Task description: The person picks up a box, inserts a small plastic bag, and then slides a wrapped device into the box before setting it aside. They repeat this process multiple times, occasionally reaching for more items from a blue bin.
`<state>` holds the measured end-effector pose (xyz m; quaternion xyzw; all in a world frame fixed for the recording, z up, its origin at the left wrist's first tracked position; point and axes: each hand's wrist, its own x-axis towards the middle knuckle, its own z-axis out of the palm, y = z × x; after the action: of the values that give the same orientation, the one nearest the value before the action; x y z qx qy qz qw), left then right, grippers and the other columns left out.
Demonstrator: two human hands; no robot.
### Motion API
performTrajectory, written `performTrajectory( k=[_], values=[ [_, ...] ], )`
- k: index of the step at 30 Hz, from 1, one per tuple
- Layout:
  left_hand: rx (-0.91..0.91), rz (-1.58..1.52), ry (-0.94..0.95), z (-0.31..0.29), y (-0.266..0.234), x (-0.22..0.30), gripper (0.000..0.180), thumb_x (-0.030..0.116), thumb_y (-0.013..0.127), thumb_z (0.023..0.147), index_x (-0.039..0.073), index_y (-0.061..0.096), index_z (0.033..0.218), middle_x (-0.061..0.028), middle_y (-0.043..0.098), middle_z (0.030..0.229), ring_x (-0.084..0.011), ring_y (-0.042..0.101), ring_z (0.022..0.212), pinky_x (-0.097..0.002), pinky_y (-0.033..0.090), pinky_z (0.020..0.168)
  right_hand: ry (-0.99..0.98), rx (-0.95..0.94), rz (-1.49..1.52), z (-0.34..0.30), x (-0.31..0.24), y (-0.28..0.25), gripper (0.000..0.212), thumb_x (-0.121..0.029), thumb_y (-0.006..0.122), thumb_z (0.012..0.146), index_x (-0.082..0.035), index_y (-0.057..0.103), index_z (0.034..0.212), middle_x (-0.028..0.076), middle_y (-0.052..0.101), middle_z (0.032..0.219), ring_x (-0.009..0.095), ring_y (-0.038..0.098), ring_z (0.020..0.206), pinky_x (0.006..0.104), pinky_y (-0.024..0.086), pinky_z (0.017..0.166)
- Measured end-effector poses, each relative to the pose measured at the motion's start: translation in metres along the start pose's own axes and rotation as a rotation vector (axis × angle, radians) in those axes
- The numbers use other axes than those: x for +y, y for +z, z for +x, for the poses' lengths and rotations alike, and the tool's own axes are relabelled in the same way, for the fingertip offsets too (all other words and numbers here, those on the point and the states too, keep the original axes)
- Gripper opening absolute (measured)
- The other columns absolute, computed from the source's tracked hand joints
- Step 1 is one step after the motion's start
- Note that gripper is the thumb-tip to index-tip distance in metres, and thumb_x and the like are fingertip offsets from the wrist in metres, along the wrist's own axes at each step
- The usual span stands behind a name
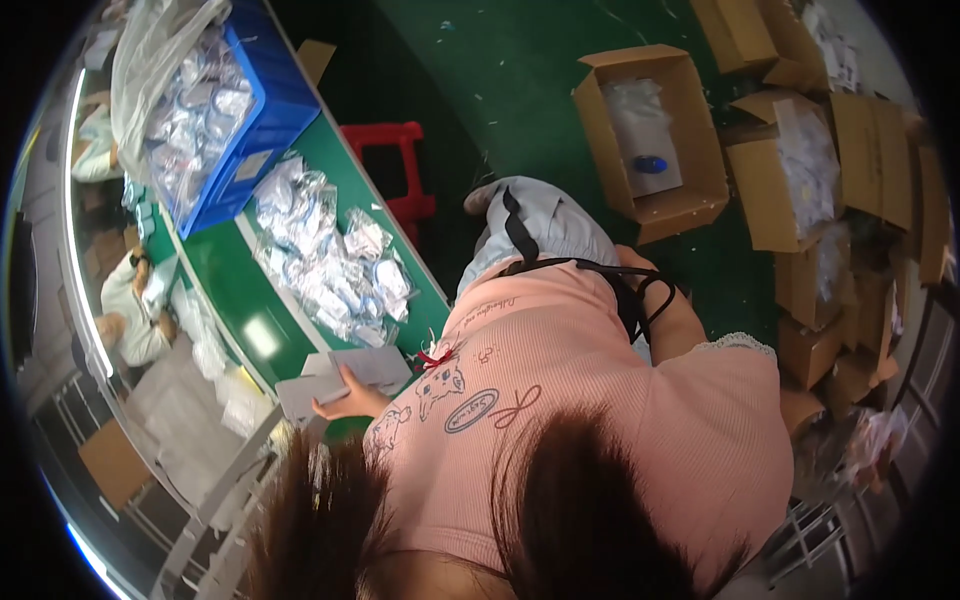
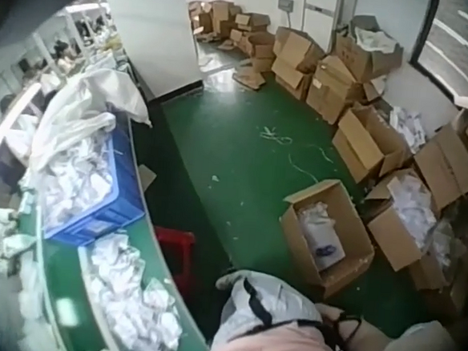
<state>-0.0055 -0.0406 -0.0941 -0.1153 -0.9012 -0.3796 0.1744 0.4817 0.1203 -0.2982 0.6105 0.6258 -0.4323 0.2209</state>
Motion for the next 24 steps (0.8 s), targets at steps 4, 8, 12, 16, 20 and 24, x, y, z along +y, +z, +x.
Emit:
performTrajectory(
  k=[4,8,12,16,20,24],
  values=[
    [0.014,-0.06,0.031,0.001,-0.013,-0.004,0.077,0.008,0.076,0.059,0.003,0.028,0.119,-0.0153,0.031,0.112,-0.0276,0.039,0.104,-0.0401,0.041,0.086,-0.156,-0.075,0.124,0.049,-0.021,-0.008,0.026,-0.022,0.053,0.072,-0.004,0.063,0.087,0.018,0.062,0.083,0.036,0.058,0.083,0.0388,0.047,0.07],
    [0.0,-0.153,-0.061,-0.012,-0.023,0.007,0.076,0.01,0.076,0.06,0.003,0.028,0.119,-0.0151,0.03,0.115,-0.0264,0.039,0.104,-0.0394,0.037,0.09,-0.217,0.114,0.105,0.109,-0.066,-0.061,0.025,-0.021,0.056,0.071,-0.004,0.062,0.088,0.015,0.063,0.08,0.034,0.059,0.078,0.0378,0.047,0.07],
    [0.041,-0.197,-0.087,-0.017,-0.024,0.012,0.076,0.013,0.077,0.061,0.004,0.029,0.119,-0.015,0.029,0.117,-0.0261,0.038,0.106,-0.0395,0.034,0.092,-0.397,0.26,0.16,0.15,-0.16,-0.124,0.021,-0.009,0.051,0.074,-0.003,0.06,0.091,0.011,0.063,0.076,0.022,0.061,0.07,0.0312,0.048,0.065],
    [0.142,0.044,-0.044,-0.03,-0.05,0.013,0.075,0.014,0.078,0.06,0.004,0.03,0.118,-0.0148,0.03,0.117,-0.0269,0.037,0.107,-0.0395,0.032,0.092,-0.856,0.199,0.292,0.089,-0.319,-0.157,0.022,0.0,0.044,0.079,0.001,0.057,0.096,0.008,0.062,0.075,0.013,0.059,0.067,0.0241,0.047,0.062],
    [0.234,0.051,-0.146,-0.039,-0.047,0.007,0.076,0.017,0.078,0.059,0.006,0.031,0.118,-0.0183,0.03,0.117,-0.0333,0.032,0.11,-0.043,0.028,0.093,-1.156,-0.001,0.239,0.042,-0.431,-0.159,0.021,0.001,0.046,0.078,0.0,0.057,0.096,0.008,0.062,0.077,0.013,0.059,0.068,0.0248,0.047,0.062],
    [0.339,0.018,-0.285,-0.042,-0.037,0.006,0.077,0.019,0.079,0.059,0.006,0.031,0.118,-0.0205,0.03,0.118,-0.0366,0.031,0.111,-0.0449,0.026,0.093,-1.377,-0.289,0.146,0.004,-0.519,-0.132,0.02,0.001,0.047,0.077,0.0,0.058,0.094,0.009,0.062,0.078,0.015,0.059,0.067,0.0249,0.047,0.059]
  ],
)
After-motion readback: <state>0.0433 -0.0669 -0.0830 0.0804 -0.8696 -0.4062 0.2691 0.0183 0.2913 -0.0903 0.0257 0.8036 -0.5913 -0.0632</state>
